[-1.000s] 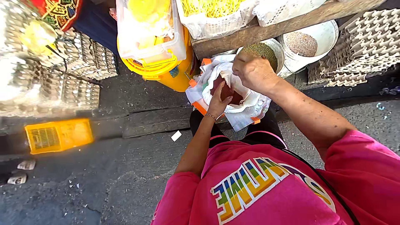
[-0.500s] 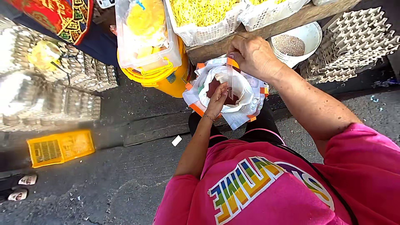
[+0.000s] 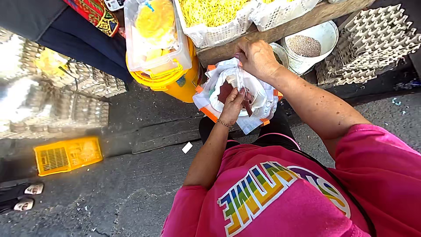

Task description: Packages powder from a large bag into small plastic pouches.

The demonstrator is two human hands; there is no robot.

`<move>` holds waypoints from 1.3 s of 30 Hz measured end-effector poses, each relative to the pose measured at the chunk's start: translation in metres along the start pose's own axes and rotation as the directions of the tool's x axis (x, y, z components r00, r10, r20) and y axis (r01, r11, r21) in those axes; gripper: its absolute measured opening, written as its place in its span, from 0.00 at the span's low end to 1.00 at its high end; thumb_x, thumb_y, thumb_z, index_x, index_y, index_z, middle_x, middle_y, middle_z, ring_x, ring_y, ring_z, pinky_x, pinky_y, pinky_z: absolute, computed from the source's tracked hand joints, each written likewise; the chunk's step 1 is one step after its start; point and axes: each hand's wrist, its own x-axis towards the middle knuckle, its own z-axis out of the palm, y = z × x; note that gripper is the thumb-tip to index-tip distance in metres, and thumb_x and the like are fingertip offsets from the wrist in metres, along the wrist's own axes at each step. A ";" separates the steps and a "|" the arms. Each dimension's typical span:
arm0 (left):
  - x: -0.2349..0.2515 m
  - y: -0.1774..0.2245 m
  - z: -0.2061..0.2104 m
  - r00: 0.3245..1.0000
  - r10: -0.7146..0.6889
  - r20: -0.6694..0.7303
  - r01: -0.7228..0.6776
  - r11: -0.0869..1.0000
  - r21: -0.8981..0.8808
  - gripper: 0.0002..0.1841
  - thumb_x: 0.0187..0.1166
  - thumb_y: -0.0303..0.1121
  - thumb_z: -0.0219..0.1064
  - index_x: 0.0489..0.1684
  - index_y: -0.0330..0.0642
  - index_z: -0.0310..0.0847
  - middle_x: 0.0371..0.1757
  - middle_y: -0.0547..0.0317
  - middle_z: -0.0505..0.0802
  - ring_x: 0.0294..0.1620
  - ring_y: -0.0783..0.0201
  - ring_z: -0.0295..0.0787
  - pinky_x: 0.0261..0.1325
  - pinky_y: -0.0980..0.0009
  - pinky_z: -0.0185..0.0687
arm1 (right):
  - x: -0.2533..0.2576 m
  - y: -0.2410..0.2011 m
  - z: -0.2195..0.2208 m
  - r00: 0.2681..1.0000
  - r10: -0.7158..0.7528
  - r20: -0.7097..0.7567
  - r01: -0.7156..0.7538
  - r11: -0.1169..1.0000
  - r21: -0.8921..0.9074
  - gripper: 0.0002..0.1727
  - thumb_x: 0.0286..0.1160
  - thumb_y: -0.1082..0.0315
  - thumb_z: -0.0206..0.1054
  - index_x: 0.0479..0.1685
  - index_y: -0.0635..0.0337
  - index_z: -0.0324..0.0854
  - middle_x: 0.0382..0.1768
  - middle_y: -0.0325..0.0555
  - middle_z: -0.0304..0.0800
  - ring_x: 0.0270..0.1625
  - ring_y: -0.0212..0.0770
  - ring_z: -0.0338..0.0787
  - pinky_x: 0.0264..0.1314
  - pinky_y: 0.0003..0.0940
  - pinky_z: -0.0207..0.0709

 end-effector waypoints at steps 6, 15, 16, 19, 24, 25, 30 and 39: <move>-0.012 0.019 0.011 0.987 -0.154 -0.051 0.138 0.961 -0.239 0.11 0.95 0.32 0.44 0.47 0.47 0.72 0.30 0.67 0.80 0.36 0.67 0.83 0.61 0.58 0.84 | -0.003 0.020 0.018 0.997 0.068 0.020 -0.067 0.996 -0.060 0.14 0.88 0.63 0.57 0.54 0.63 0.83 0.51 0.64 0.90 0.57 0.68 0.90 0.54 0.68 0.78; -0.037 0.019 0.008 0.978 -0.172 -0.117 0.184 0.978 0.102 0.18 0.93 0.46 0.48 0.62 0.44 0.76 0.33 0.65 0.79 0.33 0.71 0.78 0.45 0.67 0.81 | -0.023 0.034 0.023 0.998 -0.043 -0.053 0.043 0.999 -0.012 0.14 0.88 0.64 0.58 0.52 0.65 0.84 0.53 0.65 0.89 0.55 0.69 0.90 0.52 0.71 0.80; -0.038 0.019 0.009 0.979 -0.152 -0.133 0.172 0.973 0.151 0.18 0.94 0.45 0.47 0.63 0.43 0.76 0.35 0.65 0.79 0.34 0.72 0.78 0.42 0.70 0.80 | -0.025 0.030 0.021 0.994 -0.072 -0.080 0.073 0.997 0.019 0.14 0.89 0.64 0.58 0.54 0.66 0.84 0.54 0.66 0.89 0.55 0.71 0.90 0.53 0.73 0.80; -0.029 0.016 0.004 0.973 -0.036 -0.228 0.046 0.998 0.038 0.16 0.95 0.33 0.45 0.56 0.30 0.75 0.36 0.61 0.80 0.34 0.72 0.78 0.46 0.72 0.81 | -0.033 0.029 0.025 0.982 -0.109 -0.155 0.138 0.972 0.191 0.22 0.92 0.62 0.57 0.74 0.67 0.75 0.63 0.69 0.85 0.62 0.72 0.88 0.63 0.74 0.77; -0.025 0.027 -0.006 0.895 0.095 -0.435 -0.150 0.984 -0.095 0.15 0.95 0.33 0.40 0.46 0.37 0.72 0.30 0.68 0.74 0.30 0.75 0.73 0.43 0.75 0.77 | -0.082 0.027 0.065 0.943 -0.170 0.288 -0.008 0.850 0.527 0.34 0.83 0.58 0.63 0.84 0.68 0.67 0.68 0.68 0.84 0.67 0.63 0.87 0.72 0.64 0.77; -0.026 0.027 -0.008 0.888 0.089 -0.451 -0.155 0.981 -0.113 0.15 0.95 0.34 0.39 0.48 0.36 0.72 0.31 0.66 0.74 0.31 0.74 0.74 0.45 0.73 0.77 | -0.095 0.022 0.074 0.912 -0.184 0.366 -0.060 0.824 0.564 0.31 0.81 0.61 0.66 0.82 0.67 0.71 0.66 0.65 0.87 0.65 0.59 0.89 0.71 0.60 0.79; -0.028 0.030 -0.008 0.882 0.066 -0.467 -0.192 0.954 -0.228 0.13 0.95 0.34 0.40 0.44 0.44 0.70 0.26 0.72 0.72 0.27 0.75 0.73 0.44 0.73 0.78 | -0.125 0.014 0.098 0.902 -0.070 0.427 -0.290 0.634 0.717 0.14 0.85 0.74 0.57 0.59 0.75 0.81 0.39 0.49 0.95 0.40 0.34 0.95 0.51 0.34 0.90; -0.034 0.030 -0.003 0.890 0.092 -0.447 -0.239 0.929 -0.282 0.14 0.95 0.33 0.40 0.40 0.46 0.69 0.25 0.71 0.72 0.26 0.74 0.71 0.44 0.74 0.77 | -0.132 0.006 0.099 0.886 -0.086 0.455 -0.353 0.510 0.785 0.11 0.86 0.72 0.55 0.51 0.67 0.83 0.37 0.37 0.95 0.40 0.31 0.95 0.46 0.31 0.90</move>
